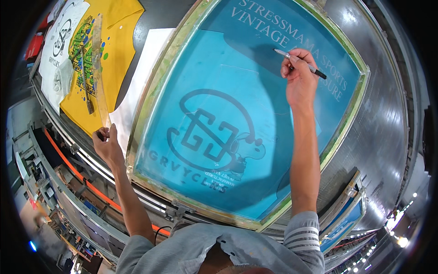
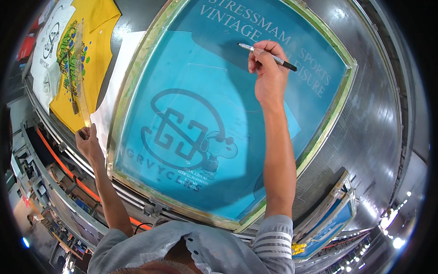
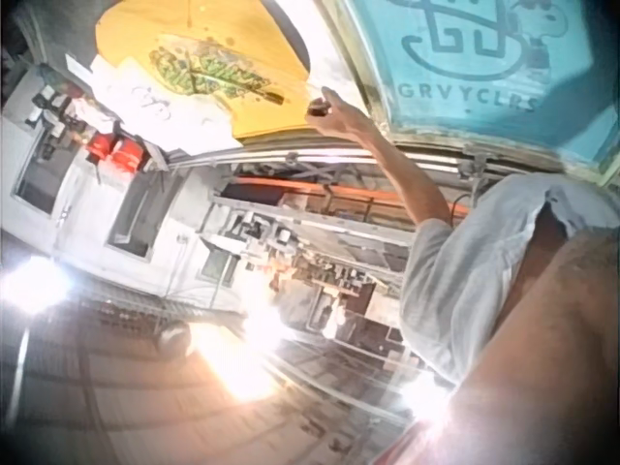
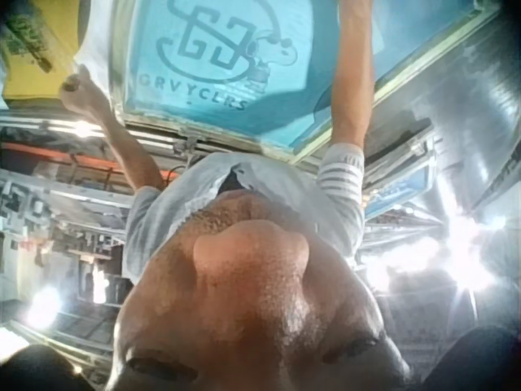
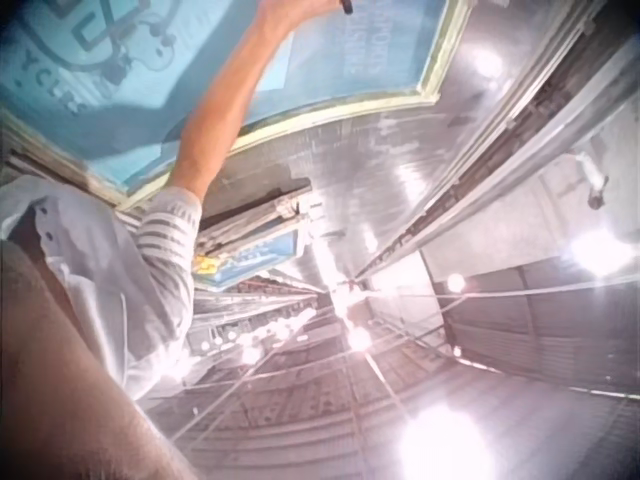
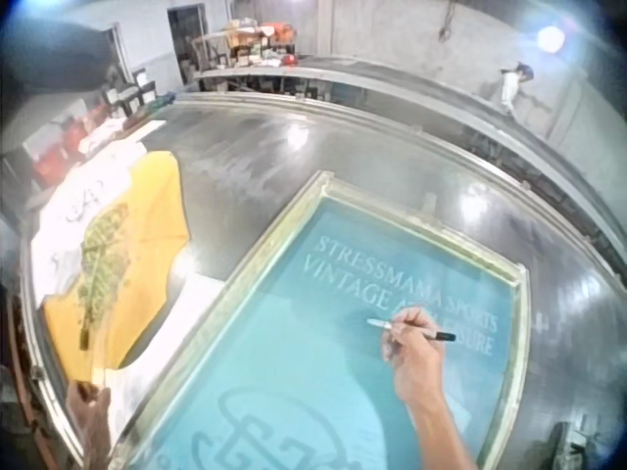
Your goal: The person cleans a screen printing frame with a cloth, then uses a marker and a ruler to draw lines on the screen mesh. They also place a ruler on a white t-shirt and draw lines on it. The person handles the screen frame, a cloth, a marker, a ruler, and a t-shirt.
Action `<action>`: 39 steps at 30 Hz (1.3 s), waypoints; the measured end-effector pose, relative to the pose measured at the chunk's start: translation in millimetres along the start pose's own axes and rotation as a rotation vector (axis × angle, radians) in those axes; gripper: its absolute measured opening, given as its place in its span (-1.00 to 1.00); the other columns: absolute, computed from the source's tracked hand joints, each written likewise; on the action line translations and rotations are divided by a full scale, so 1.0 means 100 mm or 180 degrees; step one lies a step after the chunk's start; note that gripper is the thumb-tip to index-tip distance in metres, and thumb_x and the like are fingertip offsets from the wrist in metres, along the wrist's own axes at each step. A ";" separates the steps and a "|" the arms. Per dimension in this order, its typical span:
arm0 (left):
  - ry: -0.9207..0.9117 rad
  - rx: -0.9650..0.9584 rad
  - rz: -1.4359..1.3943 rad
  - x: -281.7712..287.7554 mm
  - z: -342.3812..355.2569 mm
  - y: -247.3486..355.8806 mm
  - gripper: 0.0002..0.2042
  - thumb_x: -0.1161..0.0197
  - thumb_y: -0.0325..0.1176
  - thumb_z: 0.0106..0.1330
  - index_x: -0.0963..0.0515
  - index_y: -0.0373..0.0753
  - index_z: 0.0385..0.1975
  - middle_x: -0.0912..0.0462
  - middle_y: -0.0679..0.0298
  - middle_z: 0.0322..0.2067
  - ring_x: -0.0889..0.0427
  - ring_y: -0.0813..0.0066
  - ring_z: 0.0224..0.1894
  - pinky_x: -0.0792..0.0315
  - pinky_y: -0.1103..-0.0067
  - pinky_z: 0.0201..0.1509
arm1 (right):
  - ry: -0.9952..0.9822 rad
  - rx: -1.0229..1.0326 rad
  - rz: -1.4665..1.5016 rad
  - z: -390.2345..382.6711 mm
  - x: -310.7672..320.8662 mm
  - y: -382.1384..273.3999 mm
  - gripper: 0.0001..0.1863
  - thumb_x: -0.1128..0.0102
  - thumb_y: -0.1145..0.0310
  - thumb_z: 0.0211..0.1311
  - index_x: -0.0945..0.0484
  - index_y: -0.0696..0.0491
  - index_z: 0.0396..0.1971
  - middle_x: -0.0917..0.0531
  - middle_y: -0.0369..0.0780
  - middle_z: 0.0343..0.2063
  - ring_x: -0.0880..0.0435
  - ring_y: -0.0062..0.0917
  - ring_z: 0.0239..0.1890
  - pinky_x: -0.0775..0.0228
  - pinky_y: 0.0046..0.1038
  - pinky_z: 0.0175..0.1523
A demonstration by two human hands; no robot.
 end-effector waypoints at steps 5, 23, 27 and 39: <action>-0.0092 -0.0581 -0.0255 -0.02 -0.26 0.26 -0.73 -0.37 -0.50 0.28 -0.32 -0.26 -0.41 -0.38 0.33 -0.33 -0.29 0.61 -0.35 -0.25 0.67 -0.28 | 0.0340 0.0153 0.0092 -0.16 0.14 0.10 -0.86 -0.15 0.51 0.21 -0.54 0.21 -0.25 -0.54 -0.20 -0.49 -0.49 -0.52 -0.49 -0.28 -0.48 -0.39; -0.2307 -0.0953 0.0407 -0.26 -1.75 0.51 -0.67 -0.52 -0.55 0.07 -0.40 -0.31 -0.36 -0.46 0.15 -0.22 -0.42 0.36 -0.37 -0.38 0.45 -0.28 | 0.1374 0.0406 0.0059 -1.36 0.69 0.04 -0.88 -0.07 0.51 0.27 -0.50 0.19 -0.22 -0.56 -0.19 -0.49 -0.46 -0.55 -0.50 -0.27 -0.51 -0.38; -0.2451 -0.2215 0.1336 -0.15 -1.48 0.79 -0.61 -0.61 -0.34 0.01 -0.41 -0.28 -0.48 -0.53 0.12 -0.15 -0.51 0.13 -0.11 -0.38 0.21 0.02 | 0.1384 0.0383 -0.0069 -1.44 0.57 0.08 -0.86 -0.11 0.50 0.26 -0.52 0.20 -0.23 -0.57 -0.19 -0.47 -0.48 -0.56 -0.49 -0.29 -0.52 -0.37; -0.4126 -0.4674 0.0953 -1.95 0.00 2.13 -0.49 -0.65 -0.22 -0.17 -0.36 -0.25 -0.46 -0.09 0.20 0.54 0.10 0.14 0.61 0.18 -0.06 0.61 | 0.1147 0.0328 -0.0322 -1.40 0.11 0.17 -0.89 -0.11 0.61 0.20 -0.54 0.26 -0.27 -0.56 -0.22 -0.47 -0.49 -0.60 -0.51 -0.31 -0.54 -0.39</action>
Point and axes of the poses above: each hand's wrist, its own z-axis towards the middle knuckle, its own x-axis out of the back of the hand, y = z × x, the point moved 1 cm from there along z, towards the middle knuckle
